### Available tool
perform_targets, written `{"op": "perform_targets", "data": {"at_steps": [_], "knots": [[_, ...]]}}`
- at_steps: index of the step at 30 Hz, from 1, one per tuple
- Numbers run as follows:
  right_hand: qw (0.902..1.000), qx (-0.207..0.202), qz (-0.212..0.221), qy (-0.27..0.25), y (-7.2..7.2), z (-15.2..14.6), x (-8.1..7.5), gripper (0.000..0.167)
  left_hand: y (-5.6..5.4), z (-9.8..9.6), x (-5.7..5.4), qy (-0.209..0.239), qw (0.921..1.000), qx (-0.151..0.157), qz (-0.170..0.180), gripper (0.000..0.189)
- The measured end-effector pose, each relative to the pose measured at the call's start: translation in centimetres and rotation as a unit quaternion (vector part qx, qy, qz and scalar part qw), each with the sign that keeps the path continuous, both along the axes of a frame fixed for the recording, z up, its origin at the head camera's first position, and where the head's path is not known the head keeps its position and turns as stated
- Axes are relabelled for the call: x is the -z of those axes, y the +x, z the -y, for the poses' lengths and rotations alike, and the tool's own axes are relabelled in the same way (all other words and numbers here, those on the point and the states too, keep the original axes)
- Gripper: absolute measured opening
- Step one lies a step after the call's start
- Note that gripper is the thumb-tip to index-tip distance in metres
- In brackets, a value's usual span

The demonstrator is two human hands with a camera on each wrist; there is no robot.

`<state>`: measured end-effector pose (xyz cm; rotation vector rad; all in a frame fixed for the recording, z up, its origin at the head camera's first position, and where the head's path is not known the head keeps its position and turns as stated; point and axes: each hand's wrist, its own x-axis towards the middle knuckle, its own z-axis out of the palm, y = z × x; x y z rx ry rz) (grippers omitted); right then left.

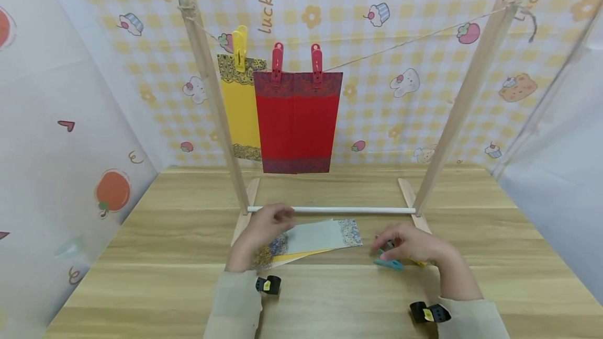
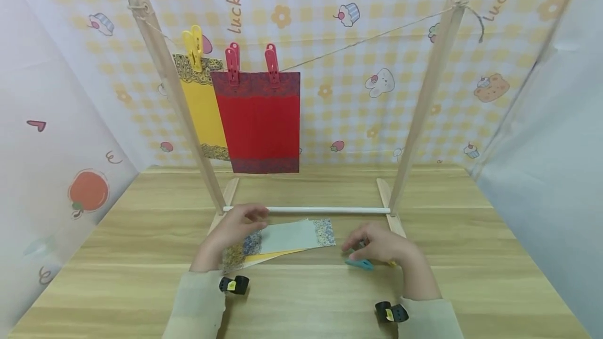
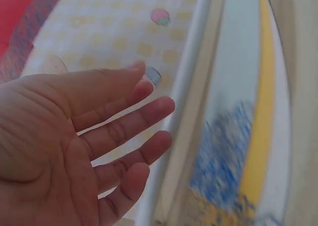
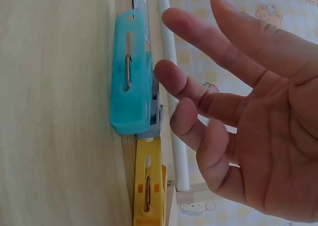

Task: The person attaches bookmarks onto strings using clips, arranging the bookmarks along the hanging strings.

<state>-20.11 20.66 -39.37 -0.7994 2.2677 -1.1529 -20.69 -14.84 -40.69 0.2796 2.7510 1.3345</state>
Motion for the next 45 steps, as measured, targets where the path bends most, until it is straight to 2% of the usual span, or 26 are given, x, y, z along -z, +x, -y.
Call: {"op": "perform_targets", "data": {"at_steps": [4,10,14,22,27,35,45], "knots": [[0.9999,-0.006,-0.003,0.015,0.2,0.1,0.0,0.022,-0.3,0.3,0.5,0.001,0.9999,0.003,0.011,0.028],[0.998,-0.003,-0.019,0.06,0.5,0.6,-0.1,0.02,-0.3,0.0,0.6,-0.034,0.999,0.005,0.028,0.033],[0.9957,0.004,-0.024,0.089,0.8,1.0,-0.2,0.017,-0.2,-0.4,0.7,-0.047,0.9981,0.02,0.034,0.034],[0.9911,0.039,-0.019,0.126,1.3,1.6,-0.6,0.015,0.3,-0.8,0.6,-0.086,0.9955,0.034,0.02,0.038],[0.9871,0.049,-0.042,0.147,1.6,2.2,-0.6,0.02,0.5,-1.0,0.4,-0.12,0.9919,0.038,0.017,0.045],[0.9897,0.044,-0.041,0.13,1.3,2.2,-0.4,0.018,0.8,-1.0,0.7,-0.153,0.9868,0.042,0.029,0.053],[0.9923,0.047,-0.035,0.109,0.9,1.8,-0.4,0.021,0.9,-1.4,0.3,-0.176,0.9814,0.06,0.046,0.071]]}}
